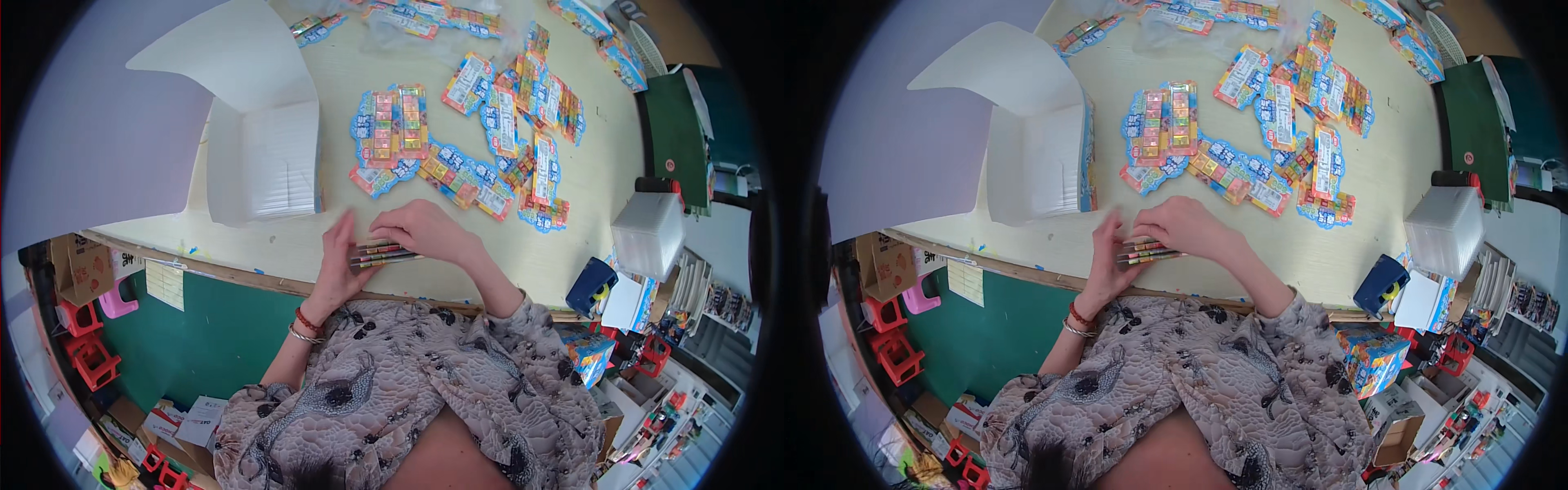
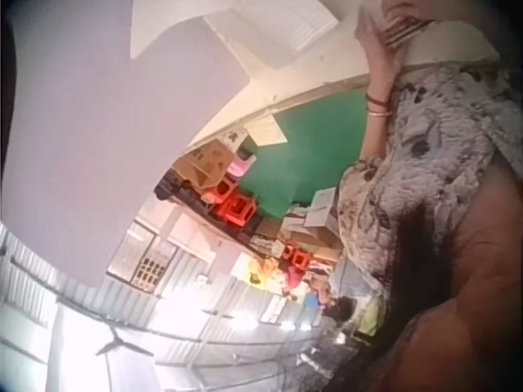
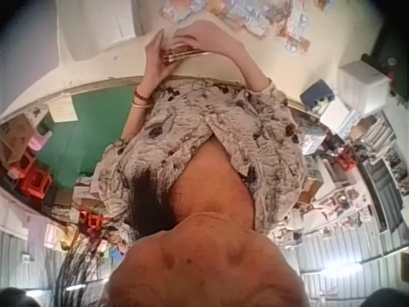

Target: Sorting small collectible toy card packages into stacks and packing them into display boxes.

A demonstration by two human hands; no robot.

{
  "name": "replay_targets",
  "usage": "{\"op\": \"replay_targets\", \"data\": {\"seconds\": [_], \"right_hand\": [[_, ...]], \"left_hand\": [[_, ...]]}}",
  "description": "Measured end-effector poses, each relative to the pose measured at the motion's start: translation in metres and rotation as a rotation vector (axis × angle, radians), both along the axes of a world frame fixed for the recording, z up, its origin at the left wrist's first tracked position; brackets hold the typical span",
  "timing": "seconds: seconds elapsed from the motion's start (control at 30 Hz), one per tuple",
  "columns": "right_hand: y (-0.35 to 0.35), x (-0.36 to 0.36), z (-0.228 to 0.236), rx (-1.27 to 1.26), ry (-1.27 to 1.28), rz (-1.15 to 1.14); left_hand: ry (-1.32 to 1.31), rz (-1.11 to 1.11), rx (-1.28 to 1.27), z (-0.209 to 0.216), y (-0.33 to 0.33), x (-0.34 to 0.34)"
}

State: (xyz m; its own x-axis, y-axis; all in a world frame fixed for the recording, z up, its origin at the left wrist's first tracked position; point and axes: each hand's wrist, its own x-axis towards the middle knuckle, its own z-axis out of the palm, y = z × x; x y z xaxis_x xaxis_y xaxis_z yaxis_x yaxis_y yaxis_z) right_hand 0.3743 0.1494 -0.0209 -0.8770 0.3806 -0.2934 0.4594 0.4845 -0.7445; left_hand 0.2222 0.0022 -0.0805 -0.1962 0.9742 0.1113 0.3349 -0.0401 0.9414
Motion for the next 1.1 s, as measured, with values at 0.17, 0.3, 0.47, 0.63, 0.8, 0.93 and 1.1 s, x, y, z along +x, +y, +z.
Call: {"op": "replay_targets", "data": {"seconds": [0.17, 0.3, 0.47, 0.63, 0.8, 0.93, 1.1], "right_hand": [[0.090, -0.025, -0.018, 0.725, 0.098, 0.021], [0.147, -0.037, -0.034, 1.044, -0.078, 0.284], [0.174, -0.033, -0.038, 0.902, -0.171, 0.412], [0.164, 0.006, -0.021, 0.660, -0.243, 0.232], [0.130, 0.044, -0.009, 0.473, 0.043, 0.038], [0.075, 0.061, 0.010, 0.387, 0.016, 0.041], [0.046, 0.069, -0.007, 0.427, 0.117, 0.194]], "left_hand": [[0.163, -0.154, -0.122, -0.002, 0.000, -0.008], [0.149, -0.167, -0.096, -0.010, 0.003, -0.007], [0.173, -0.174, -0.081, -0.010, 0.002, -0.008], [0.146, -0.171, -0.051, -0.010, 0.006, -0.010], [0.059, -0.233, -0.134, -0.011, 0.015, -0.016], [-0.065, -0.097, 0.001, -0.018, 0.012, -0.009], [-0.104, -0.203, -0.080, -0.013, 0.018, -0.005]]}}
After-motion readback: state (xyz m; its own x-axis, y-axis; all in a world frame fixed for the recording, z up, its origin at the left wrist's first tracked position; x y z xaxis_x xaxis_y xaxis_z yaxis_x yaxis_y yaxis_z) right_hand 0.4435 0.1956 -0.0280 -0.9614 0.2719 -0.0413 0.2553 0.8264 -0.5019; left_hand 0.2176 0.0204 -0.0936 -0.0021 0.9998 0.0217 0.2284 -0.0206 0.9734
